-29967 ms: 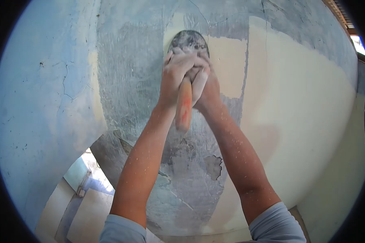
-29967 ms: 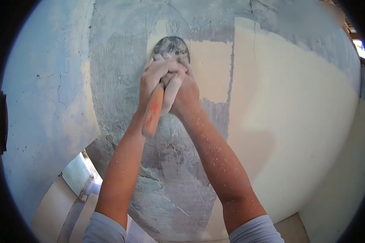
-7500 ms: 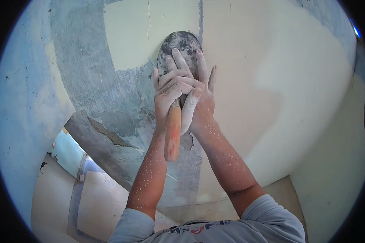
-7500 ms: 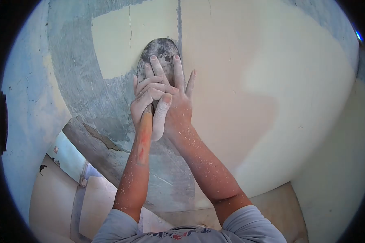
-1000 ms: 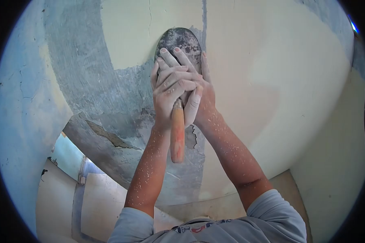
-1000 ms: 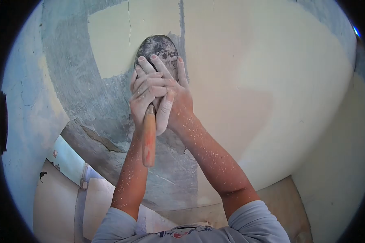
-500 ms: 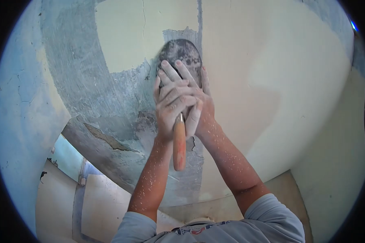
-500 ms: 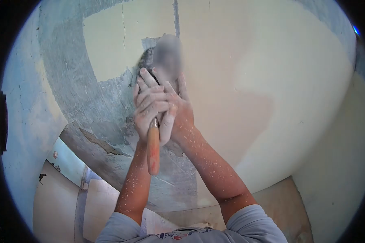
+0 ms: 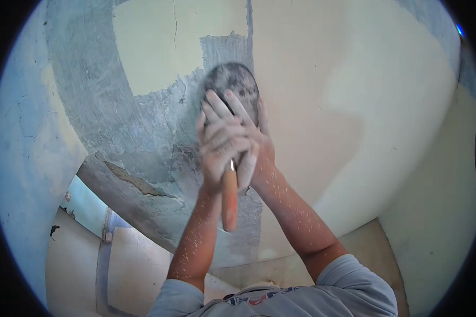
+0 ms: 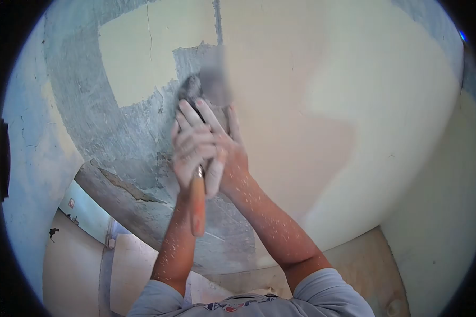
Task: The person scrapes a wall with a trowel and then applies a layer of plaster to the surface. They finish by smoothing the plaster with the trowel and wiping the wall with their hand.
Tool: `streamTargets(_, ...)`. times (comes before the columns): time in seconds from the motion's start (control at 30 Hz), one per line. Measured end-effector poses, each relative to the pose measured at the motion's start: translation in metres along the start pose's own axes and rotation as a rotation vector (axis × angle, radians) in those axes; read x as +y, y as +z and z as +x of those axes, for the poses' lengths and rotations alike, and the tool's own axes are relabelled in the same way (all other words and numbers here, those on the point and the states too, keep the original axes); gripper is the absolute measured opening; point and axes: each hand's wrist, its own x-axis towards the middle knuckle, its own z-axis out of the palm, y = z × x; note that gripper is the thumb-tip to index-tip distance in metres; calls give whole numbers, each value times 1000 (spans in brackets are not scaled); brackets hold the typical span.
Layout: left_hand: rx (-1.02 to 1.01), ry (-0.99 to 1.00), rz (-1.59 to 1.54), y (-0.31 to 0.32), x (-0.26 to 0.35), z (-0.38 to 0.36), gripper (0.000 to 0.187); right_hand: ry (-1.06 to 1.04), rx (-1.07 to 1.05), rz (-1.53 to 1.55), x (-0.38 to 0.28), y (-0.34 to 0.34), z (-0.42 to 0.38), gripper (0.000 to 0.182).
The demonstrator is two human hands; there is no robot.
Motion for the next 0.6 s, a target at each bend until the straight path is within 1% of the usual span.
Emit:
streamTargets(0.03,17,-28,-30,4,3,-10,14,25,-40,-7,-1,4,-11,60)
streamTargets(0.1,24,-18,-35,4,1,-9,14,36,-85,-14,4,7,-13,60)
streamTargets(0.17,-13,57,25,-1,-3,17,14,-7,4,-47,8,-1,12,60)
streamTargets(0.2,-29,87,45,-1,-4,32,14,-32,53,67,10,-11,25,60)
streamTargets(0.27,-39,112,68,0,-5,46,14,-69,97,14,14,-12,37,61)
streamTargets(0.3,-41,113,74,-1,-5,46,15,-62,68,18,13,-13,36,61)
streamTargets(0.37,-30,64,44,3,-2,21,15,-24,5,-4,9,-12,15,59)
streamTargets(0.43,82,-97,-166,20,7,-17,15,6,-28,-54,8,-1,-16,60)
streamTargets(0.47,120,-130,-234,25,7,-23,15,9,-57,-70,10,0,-22,61)
streamTargets(0.5,125,-112,-235,26,9,-20,15,-6,-54,-87,11,-3,-18,61)
streamTargets(0.57,-30,101,31,13,5,14,13,-15,-17,-56,18,-13,5,60)
streamTargets(0.6,-71,148,84,12,6,29,12,-27,42,91,26,-10,19,60)
